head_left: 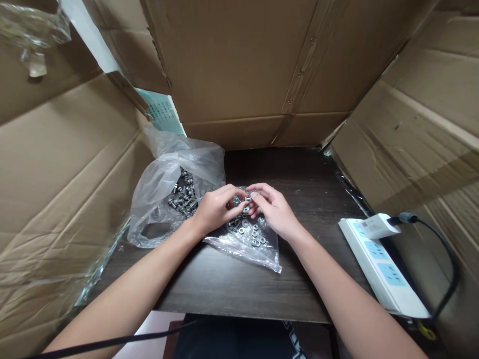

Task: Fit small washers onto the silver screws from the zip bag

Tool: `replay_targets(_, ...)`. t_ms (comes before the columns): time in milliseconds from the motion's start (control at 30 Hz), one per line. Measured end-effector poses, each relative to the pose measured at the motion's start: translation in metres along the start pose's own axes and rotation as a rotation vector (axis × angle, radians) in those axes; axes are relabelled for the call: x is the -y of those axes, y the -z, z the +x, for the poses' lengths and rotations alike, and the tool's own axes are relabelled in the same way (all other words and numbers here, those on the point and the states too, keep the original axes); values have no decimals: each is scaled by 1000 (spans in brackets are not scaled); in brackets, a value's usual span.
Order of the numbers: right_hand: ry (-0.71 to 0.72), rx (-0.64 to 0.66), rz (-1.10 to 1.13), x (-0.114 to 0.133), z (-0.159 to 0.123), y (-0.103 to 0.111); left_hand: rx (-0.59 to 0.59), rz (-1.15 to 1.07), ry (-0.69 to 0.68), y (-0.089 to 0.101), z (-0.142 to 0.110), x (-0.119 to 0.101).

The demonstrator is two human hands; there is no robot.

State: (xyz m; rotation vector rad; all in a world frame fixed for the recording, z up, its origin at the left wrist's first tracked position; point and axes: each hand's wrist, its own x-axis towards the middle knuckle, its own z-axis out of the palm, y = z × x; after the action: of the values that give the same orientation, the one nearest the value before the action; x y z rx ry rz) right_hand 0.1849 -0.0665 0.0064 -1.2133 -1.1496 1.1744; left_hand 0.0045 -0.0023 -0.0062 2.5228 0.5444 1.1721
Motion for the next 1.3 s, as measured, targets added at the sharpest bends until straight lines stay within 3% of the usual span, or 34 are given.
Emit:
replay_targets(167, 48, 35, -40, 0, -3, -2, 9, 3, -11, 0, 0, -1)
replay_targets(333, 196, -49, -151, 1, -5, 0, -20, -5, -8, 1, 0, 2)
replay_targets(533, 59, -11, -132, -1, -3, -2, -11, 9, -20, 0, 0, -1)
replay_targets(767, 181, -36, -136, -3, -3, -1, -23, -1, -20, -1, 0, 1)
replay_targets(967, 84, 23, -60, 1, -2, -1, -20, 2, -10, 0, 1, 1)
replay_targets(1300, 100, 32, -78, -4, -2, -1, 30, 26, 25, 2, 0, -2)
